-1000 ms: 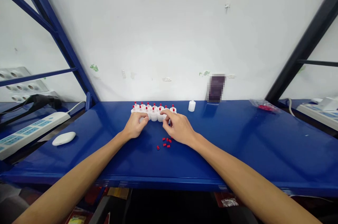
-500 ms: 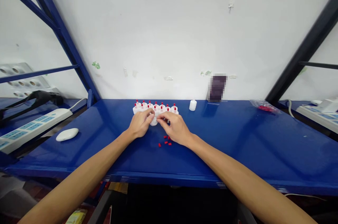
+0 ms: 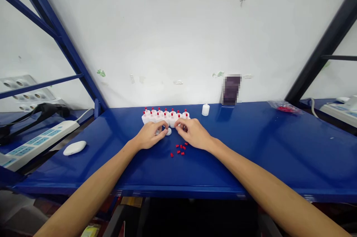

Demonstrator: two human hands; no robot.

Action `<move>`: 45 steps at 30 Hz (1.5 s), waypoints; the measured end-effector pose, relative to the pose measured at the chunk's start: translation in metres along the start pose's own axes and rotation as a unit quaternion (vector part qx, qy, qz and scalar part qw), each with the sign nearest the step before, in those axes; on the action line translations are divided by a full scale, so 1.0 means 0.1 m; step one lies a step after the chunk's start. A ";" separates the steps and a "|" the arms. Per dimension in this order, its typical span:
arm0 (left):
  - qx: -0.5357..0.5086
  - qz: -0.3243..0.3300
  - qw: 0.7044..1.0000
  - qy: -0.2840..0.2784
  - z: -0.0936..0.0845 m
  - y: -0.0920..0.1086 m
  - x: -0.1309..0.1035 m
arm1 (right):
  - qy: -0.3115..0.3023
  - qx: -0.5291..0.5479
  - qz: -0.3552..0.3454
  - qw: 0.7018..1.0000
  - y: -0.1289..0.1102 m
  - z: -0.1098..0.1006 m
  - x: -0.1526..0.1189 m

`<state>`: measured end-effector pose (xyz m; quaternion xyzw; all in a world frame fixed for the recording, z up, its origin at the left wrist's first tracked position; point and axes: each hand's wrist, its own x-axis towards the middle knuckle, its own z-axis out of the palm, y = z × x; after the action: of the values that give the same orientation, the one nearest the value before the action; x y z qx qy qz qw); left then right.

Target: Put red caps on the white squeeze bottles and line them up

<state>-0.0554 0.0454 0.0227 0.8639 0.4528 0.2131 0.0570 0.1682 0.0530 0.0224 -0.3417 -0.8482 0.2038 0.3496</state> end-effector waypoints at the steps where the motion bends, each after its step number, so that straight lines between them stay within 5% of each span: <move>1: 0.001 -0.007 1.000 0.003 0.00 0.00 0.00 | -0.024 -0.014 -0.003 1.000 -0.01 -0.04 -0.02; 7: 0.025 -0.041 0.999 0.014 0.04 -0.06 0.02 | -0.172 -0.061 -0.007 0.983 -0.01 -0.15 -0.03; 15: 0.040 -0.068 0.996 0.040 0.07 -0.08 0.03 | -0.205 0.012 0.019 0.978 0.10 -0.07 -0.01; 19: 0.015 -0.058 0.996 0.059 0.04 -0.06 0.02 | -0.169 0.011 0.035 0.985 0.14 0.00 0.00; 26: -0.093 0.017 0.988 0.120 0.03 -0.01 -0.02 | -0.009 0.073 0.059 0.996 0.00 0.05 0.04; 30: -0.131 0.109 0.973 0.155 0.13 0.07 -0.03 | 0.116 0.040 -0.028 0.992 -0.12 0.11 0.00; 45: -0.114 0.076 0.987 0.085 0.13 0.21 -0.01 | 0.093 -0.018 -0.198 0.976 -0.18 0.22 -0.05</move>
<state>-0.0344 0.0336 0.0168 0.8626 0.3616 0.3394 0.1000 0.1466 0.0349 0.0153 -0.1906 -0.8666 0.0825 0.4538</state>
